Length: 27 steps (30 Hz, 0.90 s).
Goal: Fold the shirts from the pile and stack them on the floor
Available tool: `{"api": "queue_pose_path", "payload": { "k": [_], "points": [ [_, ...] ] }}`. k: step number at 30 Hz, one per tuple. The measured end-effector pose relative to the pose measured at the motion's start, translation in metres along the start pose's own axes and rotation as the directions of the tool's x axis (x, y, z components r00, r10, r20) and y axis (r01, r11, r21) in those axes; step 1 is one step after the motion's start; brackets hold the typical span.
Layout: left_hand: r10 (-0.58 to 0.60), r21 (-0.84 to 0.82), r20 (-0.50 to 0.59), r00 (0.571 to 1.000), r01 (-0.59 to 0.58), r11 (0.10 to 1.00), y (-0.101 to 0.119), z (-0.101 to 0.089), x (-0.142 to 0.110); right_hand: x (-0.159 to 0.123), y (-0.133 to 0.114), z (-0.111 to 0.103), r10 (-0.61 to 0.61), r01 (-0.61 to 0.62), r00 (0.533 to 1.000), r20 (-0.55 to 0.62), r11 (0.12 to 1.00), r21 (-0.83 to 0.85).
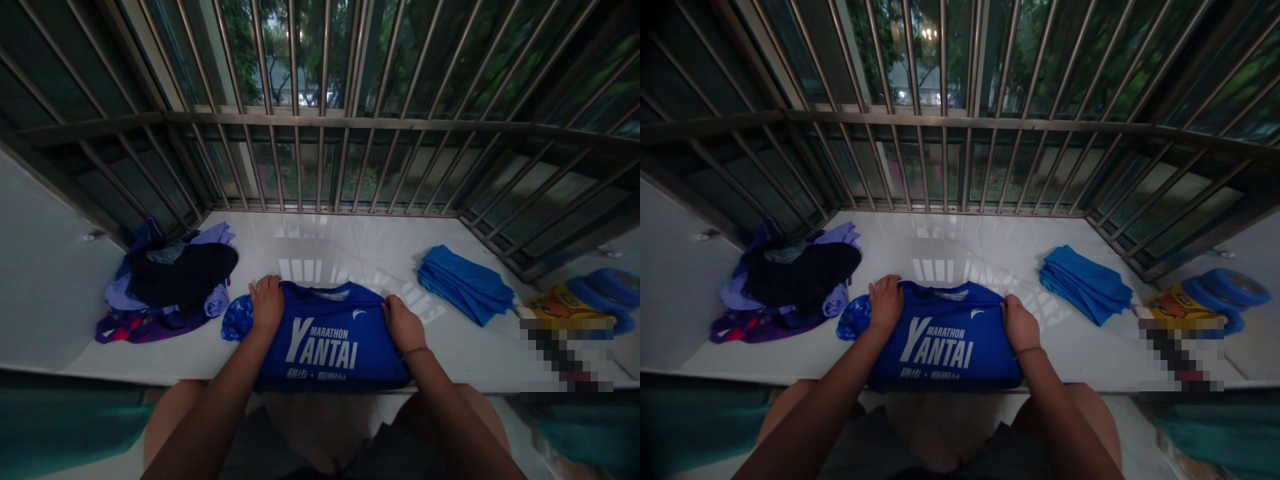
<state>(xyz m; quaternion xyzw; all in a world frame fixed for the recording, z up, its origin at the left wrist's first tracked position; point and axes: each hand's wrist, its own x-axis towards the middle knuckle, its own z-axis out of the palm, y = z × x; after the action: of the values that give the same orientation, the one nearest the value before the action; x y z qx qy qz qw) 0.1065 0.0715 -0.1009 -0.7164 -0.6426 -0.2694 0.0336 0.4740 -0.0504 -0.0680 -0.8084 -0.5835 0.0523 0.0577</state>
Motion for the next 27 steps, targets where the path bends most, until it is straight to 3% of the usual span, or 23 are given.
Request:
{"api": "queue_pose_path", "payload": {
  "k": [4,8,10,13,16,19,22,25,27],
  "points": [
    [-0.001,0.015,0.023,1.0,0.001,1.0,0.004,0.0,0.002,0.014,0.005,-0.008,0.032,-0.029,0.995,0.089,0.999,-0.031],
    [0.194,-0.054,0.159,0.968,-0.188,0.981,0.005,-0.004,0.003,0.021,0.027,-0.017,-0.004,0.009,0.987,0.161,1.0,-0.03],
    [0.277,-0.097,0.224,0.934,-0.261,0.96,0.005,-0.003,0.004,0.021,0.044,-0.023,-0.078,0.076,0.97,0.231,0.997,0.019],
    [0.295,-0.115,0.269,0.917,-0.274,0.955,0.007,0.0,0.007,0.016,0.066,-0.034,-0.267,0.211,0.912,0.312,0.957,0.202],
    [0.273,-0.108,0.292,0.917,-0.252,0.962,0.008,0.003,0.009,0.004,0.08,-0.045,-0.428,0.277,0.867,0.253,0.839,0.469],
    [0.268,-0.106,0.307,0.913,-0.247,0.963,0.008,0.004,0.009,-0.012,0.087,-0.051,-0.398,0.167,0.897,0.191,0.708,0.686],
    [0.272,-0.107,0.314,0.91,-0.25,0.962,0.008,0.003,0.009,-0.022,0.091,-0.05,-0.301,0.028,0.93,0.211,0.63,0.776],
    [0.267,-0.106,0.315,0.911,-0.245,0.964,0.008,0.002,0.009,-0.025,0.092,-0.053,-0.285,-0.008,0.926,0.248,0.642,0.766],
    [0.259,-0.104,0.313,0.914,-0.238,0.966,0.009,0.002,0.009,-0.023,0.093,-0.058,-0.346,-0.003,0.879,0.329,0.685,0.729]
  ]
}}
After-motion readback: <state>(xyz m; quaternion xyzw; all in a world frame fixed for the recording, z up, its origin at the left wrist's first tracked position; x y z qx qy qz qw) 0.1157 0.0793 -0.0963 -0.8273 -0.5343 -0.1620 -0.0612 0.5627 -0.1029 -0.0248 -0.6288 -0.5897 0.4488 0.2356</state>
